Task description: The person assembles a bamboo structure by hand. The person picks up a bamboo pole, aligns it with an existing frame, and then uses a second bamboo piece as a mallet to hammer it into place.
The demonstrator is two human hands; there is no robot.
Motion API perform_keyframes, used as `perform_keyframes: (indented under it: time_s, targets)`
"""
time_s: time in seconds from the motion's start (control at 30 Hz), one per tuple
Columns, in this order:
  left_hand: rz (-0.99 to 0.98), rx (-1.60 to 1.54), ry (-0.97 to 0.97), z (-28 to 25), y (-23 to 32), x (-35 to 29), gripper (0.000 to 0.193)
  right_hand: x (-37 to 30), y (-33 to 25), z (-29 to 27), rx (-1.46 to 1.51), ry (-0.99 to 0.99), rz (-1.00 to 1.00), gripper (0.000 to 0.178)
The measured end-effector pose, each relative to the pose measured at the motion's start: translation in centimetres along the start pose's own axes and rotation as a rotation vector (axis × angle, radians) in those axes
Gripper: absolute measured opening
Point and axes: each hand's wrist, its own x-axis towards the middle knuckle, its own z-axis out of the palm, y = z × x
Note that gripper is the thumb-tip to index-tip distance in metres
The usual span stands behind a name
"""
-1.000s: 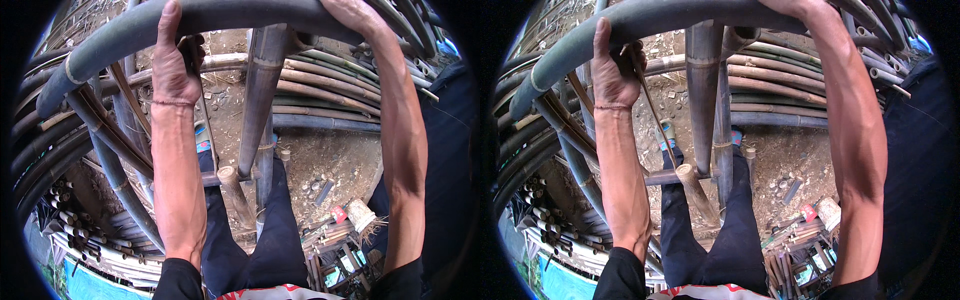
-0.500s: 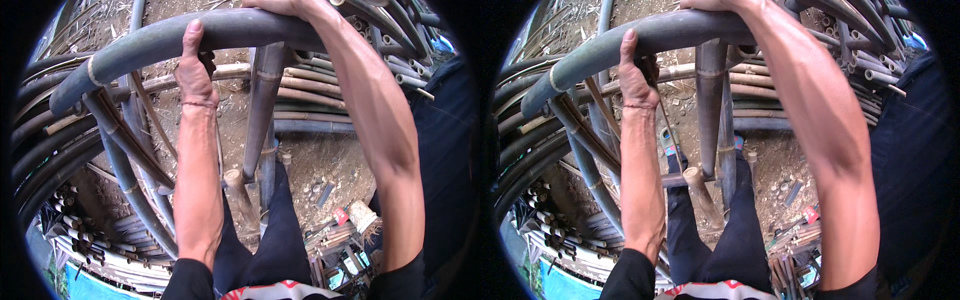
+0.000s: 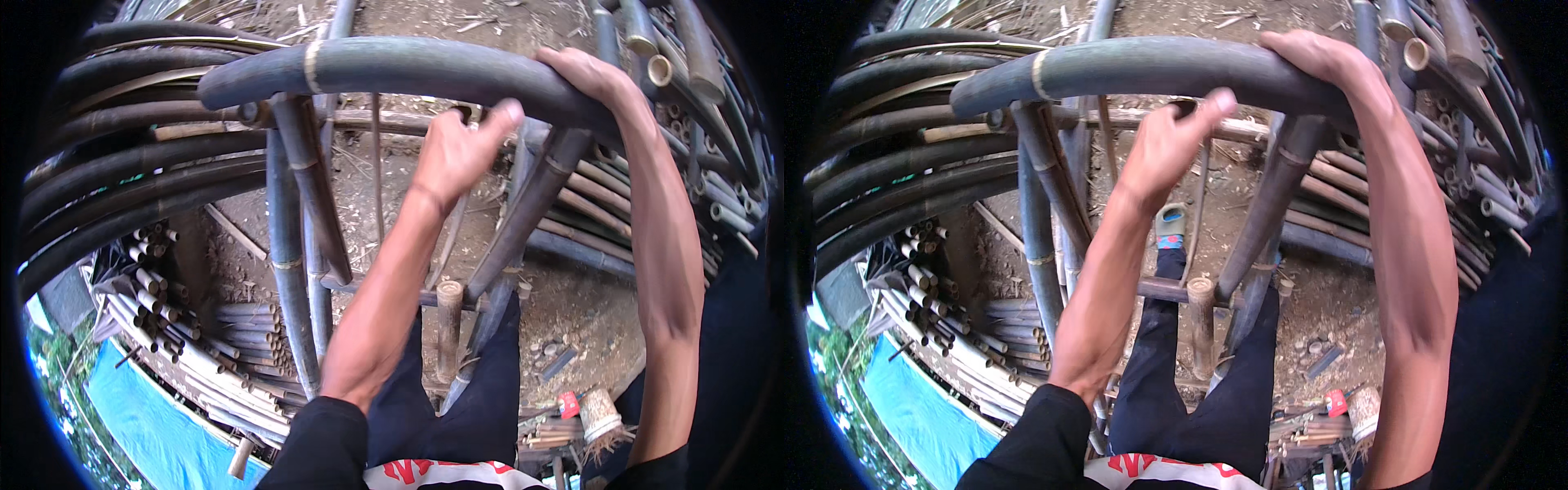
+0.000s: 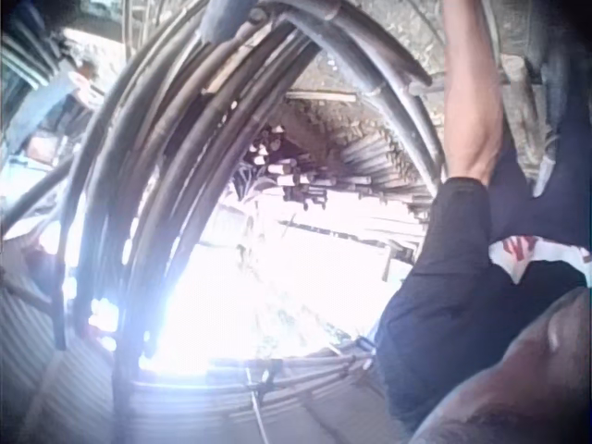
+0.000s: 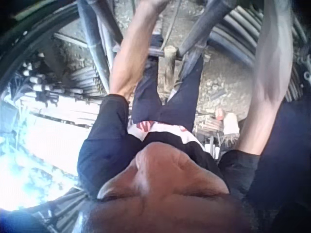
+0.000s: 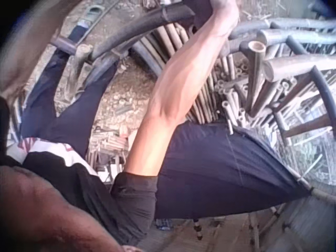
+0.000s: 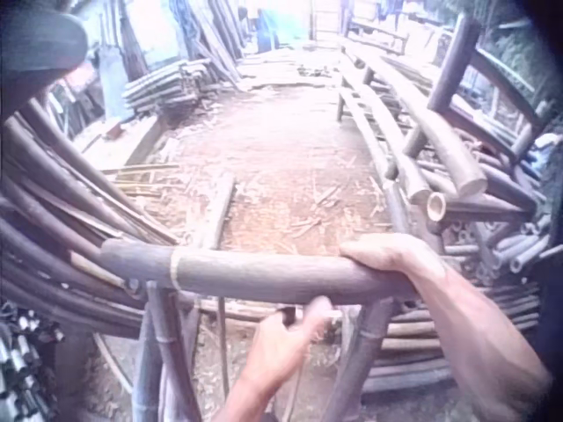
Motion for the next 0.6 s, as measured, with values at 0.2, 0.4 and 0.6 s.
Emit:
perform_keyframes:
  time_s: [0.2,0.4,0.6]
  targets:
    - [0.934,1.215,0.169,-18.2,3.9,5.1,0.092,-4.5,-6.4,2.8,-0.19,0.451,-0.254,0.073]
    - [0.558,1.276,-0.136,-18.4,2.8,9.2,0.066,-3.5,-8.0,2.9,-0.278,0.346,-0.124,0.071]
    - [0.633,1.248,-0.085,-17.8,3.2,9.5,0.062,-4.6,-8.0,2.7,-0.334,0.504,-0.161,0.073]
